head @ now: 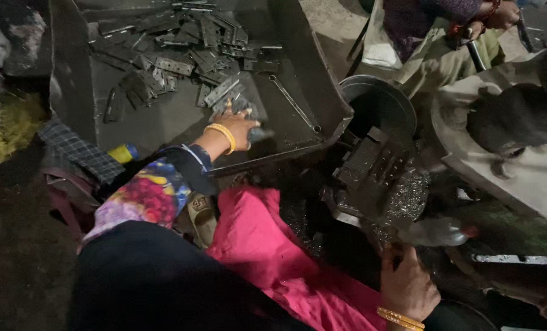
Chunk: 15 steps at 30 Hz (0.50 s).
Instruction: The person operates a metal-punching or drilling machine by placing small metal plates into a guide and using a lever to process them.
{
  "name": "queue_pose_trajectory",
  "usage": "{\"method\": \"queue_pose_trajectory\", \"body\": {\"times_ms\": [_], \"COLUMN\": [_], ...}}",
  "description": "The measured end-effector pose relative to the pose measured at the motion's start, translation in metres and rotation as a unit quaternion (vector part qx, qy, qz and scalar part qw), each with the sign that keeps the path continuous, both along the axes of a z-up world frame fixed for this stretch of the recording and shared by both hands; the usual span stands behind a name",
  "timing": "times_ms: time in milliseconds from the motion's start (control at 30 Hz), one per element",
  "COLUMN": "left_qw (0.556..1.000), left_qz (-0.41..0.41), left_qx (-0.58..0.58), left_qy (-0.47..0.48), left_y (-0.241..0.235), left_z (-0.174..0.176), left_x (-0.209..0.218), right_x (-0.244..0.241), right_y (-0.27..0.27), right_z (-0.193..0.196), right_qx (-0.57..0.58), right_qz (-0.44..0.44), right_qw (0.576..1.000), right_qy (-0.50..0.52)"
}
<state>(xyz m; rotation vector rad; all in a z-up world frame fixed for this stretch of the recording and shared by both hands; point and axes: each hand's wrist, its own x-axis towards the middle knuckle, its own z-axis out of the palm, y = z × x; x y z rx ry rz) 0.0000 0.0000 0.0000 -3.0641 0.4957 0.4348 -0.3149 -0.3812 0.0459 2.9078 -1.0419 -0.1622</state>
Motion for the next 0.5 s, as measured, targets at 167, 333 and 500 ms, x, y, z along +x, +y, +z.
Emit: {"method": "queue_pose_trajectory", "body": {"times_ms": [167,333,500], "left_qw": [0.985,0.934,0.952], "left_qz": [0.053,0.285,0.203], "left_qx": [-0.161,-0.101,-0.101], "left_qy": [-0.015,-0.19,-0.204], "left_y": [0.024,-0.001,-0.038], "left_z": [0.017,-0.015,-0.04], "left_x": [0.027,0.037,0.021], "right_x": [-0.001,-0.006,-0.007], "right_y": [-0.004,-0.005,0.0], "right_z": [-0.001,-0.004,-0.003], "right_qx": [-0.006,-0.024,-0.03], "right_qz": [0.009,0.021,0.022], "right_qw": [1.0,0.998,0.998], "right_qy": [-0.021,-0.051,-0.055]}}
